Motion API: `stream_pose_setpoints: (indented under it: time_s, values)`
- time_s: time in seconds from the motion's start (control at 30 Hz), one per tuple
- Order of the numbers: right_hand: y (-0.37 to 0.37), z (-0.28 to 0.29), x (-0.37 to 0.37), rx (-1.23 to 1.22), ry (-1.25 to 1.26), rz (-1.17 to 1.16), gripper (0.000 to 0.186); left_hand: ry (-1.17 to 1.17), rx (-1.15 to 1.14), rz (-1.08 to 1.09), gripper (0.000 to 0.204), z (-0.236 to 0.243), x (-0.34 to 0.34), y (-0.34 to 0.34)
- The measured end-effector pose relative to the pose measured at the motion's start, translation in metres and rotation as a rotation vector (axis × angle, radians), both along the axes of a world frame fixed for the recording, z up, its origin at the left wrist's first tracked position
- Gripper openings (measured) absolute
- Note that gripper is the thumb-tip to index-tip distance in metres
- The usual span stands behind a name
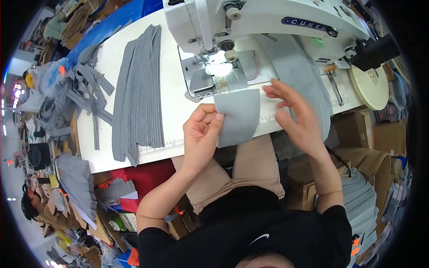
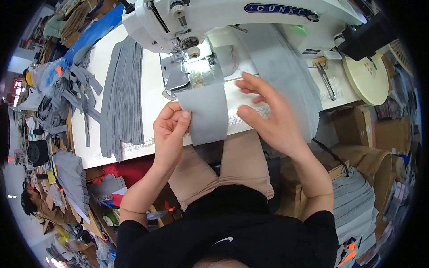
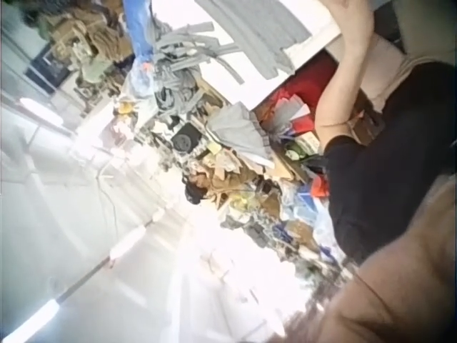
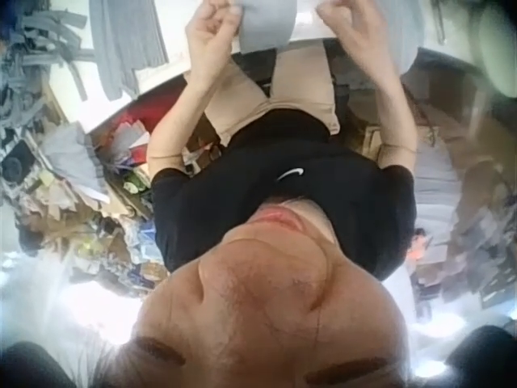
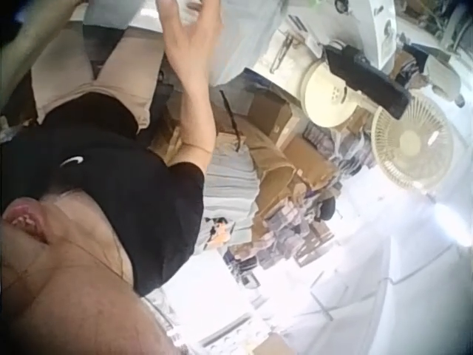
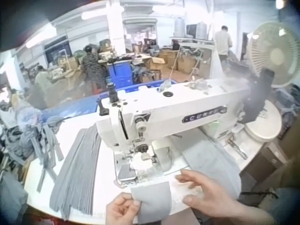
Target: Using an industrial sewing machine to join and prepare strips of grey fabric.
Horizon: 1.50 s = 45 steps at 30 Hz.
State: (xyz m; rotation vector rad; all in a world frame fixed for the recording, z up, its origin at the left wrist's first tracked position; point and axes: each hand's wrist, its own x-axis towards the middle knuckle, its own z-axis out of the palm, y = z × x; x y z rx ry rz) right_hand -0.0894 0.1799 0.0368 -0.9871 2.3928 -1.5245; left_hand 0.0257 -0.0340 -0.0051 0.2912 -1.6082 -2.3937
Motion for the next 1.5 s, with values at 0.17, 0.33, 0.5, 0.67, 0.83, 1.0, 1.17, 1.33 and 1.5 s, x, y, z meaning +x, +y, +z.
stream_pose_setpoints:
  time_s: [0.17,0.33,0.5,0.67,0.83,1.0,1.17,1.33,1.5]
  values:
    - [-0.050,0.003,-0.011,-0.028,-0.399,0.239,0.038,-0.108,-0.002,-0.055,0.014,-0.008,0.013,-0.008]
    - [-0.064,-0.014,-0.008,0.034,-0.223,0.167,0.021,-0.128,-0.068,-0.113,0.018,-0.002,0.014,-0.012]
    - [-0.076,-0.031,-0.006,0.139,0.142,0.045,0.015,-0.071,-0.539,0.336,0.016,0.012,0.006,-0.102]
    - [-0.077,-0.040,-0.003,0.140,0.067,0.009,0.015,-0.112,-0.765,0.767,0.020,0.007,0.004,-0.236]
    - [-0.078,-0.042,-0.002,0.123,0.060,0.012,0.014,-0.503,-1.312,1.231,0.028,-0.029,0.039,-0.323]
    - [-0.076,-0.049,-0.002,0.102,0.048,0.019,0.012,-0.609,-0.924,0.896,0.021,-0.017,0.076,-0.361]
    - [-0.073,-0.043,0.013,-0.122,-0.409,0.156,0.011,0.005,0.368,0.366,0.028,0.046,0.031,-0.280]
    - [-0.111,-0.029,0.026,-0.288,-0.321,0.432,0.014,-0.044,0.301,0.216,0.033,0.063,0.008,-0.183]
    - [-0.147,-0.024,0.037,-0.131,-0.089,0.473,0.015,-0.094,0.465,-0.027,0.036,0.041,-0.003,-0.120]
